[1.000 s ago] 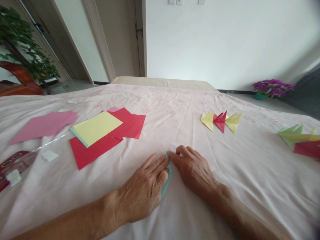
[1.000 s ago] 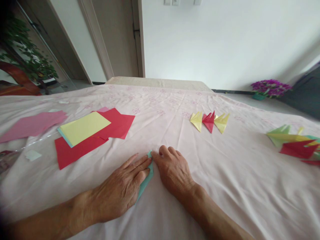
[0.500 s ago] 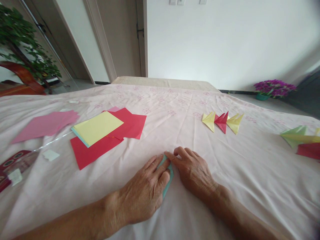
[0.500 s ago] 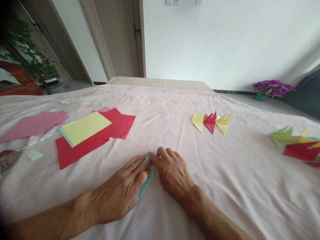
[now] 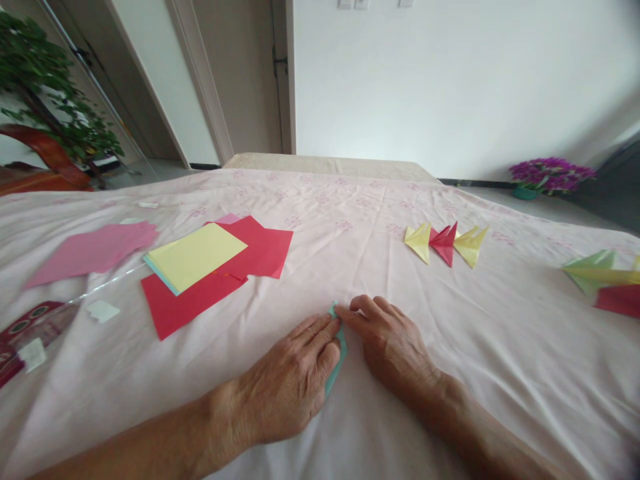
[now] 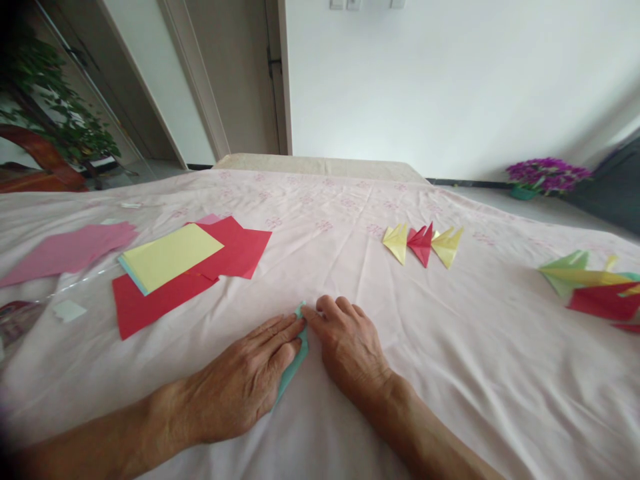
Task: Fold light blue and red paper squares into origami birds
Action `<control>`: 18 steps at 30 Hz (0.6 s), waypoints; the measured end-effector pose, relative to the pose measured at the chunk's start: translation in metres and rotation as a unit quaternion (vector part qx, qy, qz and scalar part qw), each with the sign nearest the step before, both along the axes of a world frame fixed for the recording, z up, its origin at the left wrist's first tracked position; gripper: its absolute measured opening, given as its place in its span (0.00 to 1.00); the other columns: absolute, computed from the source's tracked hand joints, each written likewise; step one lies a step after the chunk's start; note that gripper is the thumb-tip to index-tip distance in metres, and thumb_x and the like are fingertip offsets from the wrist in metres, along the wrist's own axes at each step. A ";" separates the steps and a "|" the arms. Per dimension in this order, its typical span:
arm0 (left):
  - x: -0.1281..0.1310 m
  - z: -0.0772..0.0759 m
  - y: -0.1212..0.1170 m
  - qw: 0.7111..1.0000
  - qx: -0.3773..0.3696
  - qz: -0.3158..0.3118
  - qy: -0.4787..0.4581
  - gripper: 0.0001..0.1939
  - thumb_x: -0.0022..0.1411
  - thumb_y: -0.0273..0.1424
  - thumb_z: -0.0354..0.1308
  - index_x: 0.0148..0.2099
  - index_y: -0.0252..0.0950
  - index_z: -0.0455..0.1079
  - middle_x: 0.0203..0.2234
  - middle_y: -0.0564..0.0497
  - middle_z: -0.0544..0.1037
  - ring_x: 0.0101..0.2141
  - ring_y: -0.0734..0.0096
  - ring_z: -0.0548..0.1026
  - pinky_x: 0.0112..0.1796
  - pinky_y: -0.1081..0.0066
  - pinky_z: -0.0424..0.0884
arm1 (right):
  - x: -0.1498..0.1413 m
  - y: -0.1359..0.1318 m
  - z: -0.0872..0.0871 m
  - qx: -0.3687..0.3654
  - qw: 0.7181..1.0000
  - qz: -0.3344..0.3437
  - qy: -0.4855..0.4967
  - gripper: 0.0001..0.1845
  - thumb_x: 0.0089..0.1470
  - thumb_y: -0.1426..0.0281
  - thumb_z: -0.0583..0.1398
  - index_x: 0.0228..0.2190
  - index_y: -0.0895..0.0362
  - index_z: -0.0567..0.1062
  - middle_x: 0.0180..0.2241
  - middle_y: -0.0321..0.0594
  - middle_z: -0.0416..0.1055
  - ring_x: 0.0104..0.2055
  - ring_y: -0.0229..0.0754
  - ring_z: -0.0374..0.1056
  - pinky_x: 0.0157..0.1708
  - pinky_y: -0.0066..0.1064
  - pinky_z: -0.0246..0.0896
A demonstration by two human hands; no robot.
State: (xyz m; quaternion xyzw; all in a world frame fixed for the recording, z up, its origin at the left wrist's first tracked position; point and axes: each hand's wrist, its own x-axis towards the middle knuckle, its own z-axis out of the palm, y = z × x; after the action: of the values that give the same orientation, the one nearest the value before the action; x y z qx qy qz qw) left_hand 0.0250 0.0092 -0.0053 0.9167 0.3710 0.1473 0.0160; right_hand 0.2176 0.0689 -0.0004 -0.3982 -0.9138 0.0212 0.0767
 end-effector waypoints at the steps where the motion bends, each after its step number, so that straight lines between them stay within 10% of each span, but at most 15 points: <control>1: 0.000 0.001 0.000 1.000 -0.002 0.000 0.002 0.17 0.63 0.24 0.47 0.54 0.26 0.63 0.59 0.33 0.65 0.62 0.55 0.59 0.62 0.56 0.58 | 0.000 0.000 0.001 -0.002 1.000 -0.002 0.005 0.17 0.59 0.79 0.52 0.46 0.51 0.72 0.42 0.42 0.69 0.39 0.43 0.62 0.38 0.32 0.58; 18: -0.001 0.002 0.001 1.000 -0.015 -0.006 0.007 0.15 0.63 0.24 0.46 0.51 0.26 0.64 0.57 0.32 0.67 0.61 0.54 0.60 0.62 0.55 0.57 | -0.005 0.007 0.000 -0.010 0.999 -0.041 -0.001 0.23 0.60 0.78 0.52 0.53 0.46 0.69 0.43 0.40 0.69 0.41 0.41 0.66 0.33 0.29 0.57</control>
State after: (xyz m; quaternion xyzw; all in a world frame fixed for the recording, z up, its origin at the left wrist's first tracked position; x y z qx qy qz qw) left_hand 0.0242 0.0102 -0.0028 0.9195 0.3682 0.1350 0.0281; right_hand 0.2129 0.0757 0.0001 -0.4359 -0.8966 0.0271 0.0728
